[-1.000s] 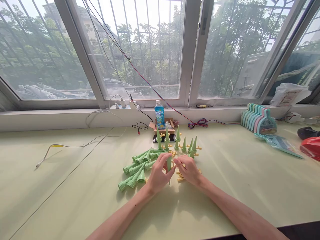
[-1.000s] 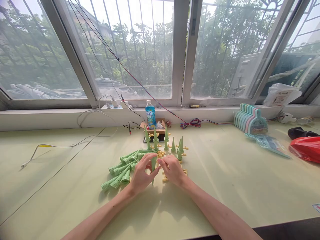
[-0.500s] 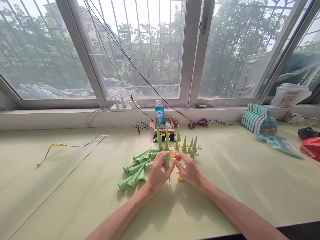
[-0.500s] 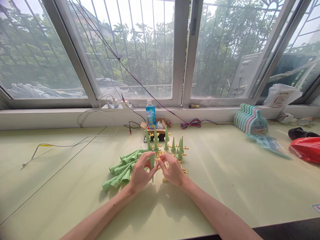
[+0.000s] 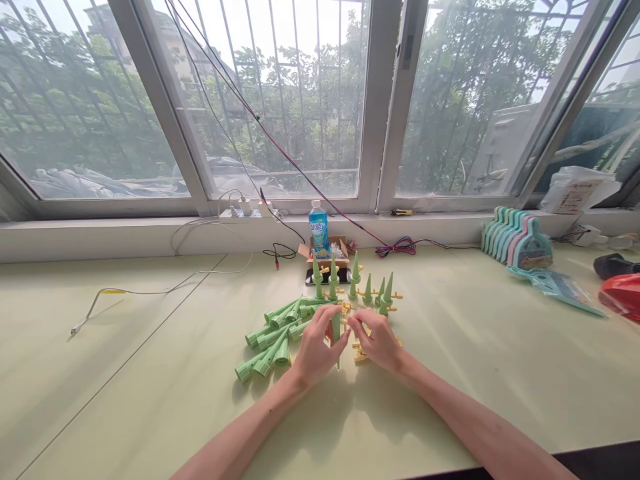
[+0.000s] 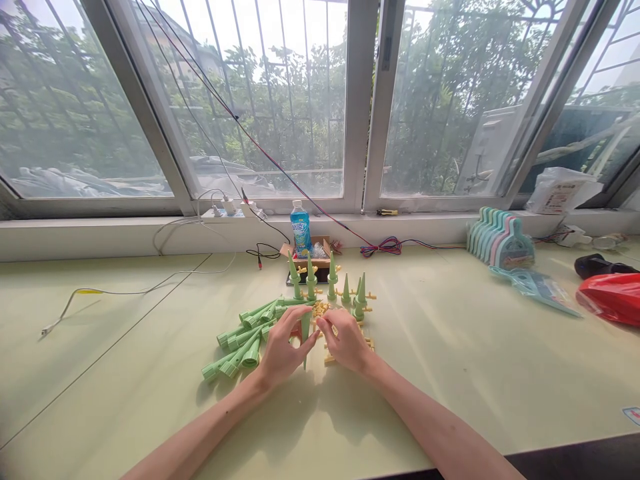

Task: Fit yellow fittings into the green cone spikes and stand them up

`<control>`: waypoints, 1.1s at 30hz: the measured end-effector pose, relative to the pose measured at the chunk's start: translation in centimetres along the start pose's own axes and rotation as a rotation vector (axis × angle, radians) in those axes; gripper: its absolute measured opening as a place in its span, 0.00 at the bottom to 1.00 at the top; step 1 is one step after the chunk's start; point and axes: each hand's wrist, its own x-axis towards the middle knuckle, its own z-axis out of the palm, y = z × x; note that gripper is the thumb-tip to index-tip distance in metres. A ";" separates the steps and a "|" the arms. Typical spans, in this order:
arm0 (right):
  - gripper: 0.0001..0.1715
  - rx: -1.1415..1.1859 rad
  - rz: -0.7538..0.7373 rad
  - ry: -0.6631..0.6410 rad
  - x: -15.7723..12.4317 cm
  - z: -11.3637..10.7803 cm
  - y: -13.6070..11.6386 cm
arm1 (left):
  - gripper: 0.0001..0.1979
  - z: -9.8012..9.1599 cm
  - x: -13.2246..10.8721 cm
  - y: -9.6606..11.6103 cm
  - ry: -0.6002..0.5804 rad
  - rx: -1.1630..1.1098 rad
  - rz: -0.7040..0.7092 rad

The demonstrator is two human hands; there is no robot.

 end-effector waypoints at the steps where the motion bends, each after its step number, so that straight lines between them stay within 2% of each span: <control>1: 0.18 -0.007 -0.003 0.004 0.0 0.0 0.0 | 0.18 0.0 0.0 0.0 -0.001 -0.002 -0.004; 5: 0.19 0.022 0.023 -0.005 0.1 0.0 -0.2 | 0.18 0.0 0.1 0.1 0.006 -0.011 -0.028; 10: 0.08 0.088 0.034 -0.020 0.0 -0.2 -0.8 | 0.17 -0.3 0.4 0.3 0.023 -0.022 -0.069; 12: 0.07 0.098 0.027 -0.016 0.0 -0.3 -0.9 | 0.17 -0.3 0.4 0.3 0.022 -0.017 -0.069; 23: 0.09 0.046 0.033 -0.014 -0.1 0.2 -0.1 | 0.17 -0.1 0.3 0.0 0.012 0.028 -0.034; 33: 0.18 -0.014 0.011 -0.015 -0.1 -0.1 -0.1 | 0.18 0.0 0.1 0.2 -0.013 0.031 -0.019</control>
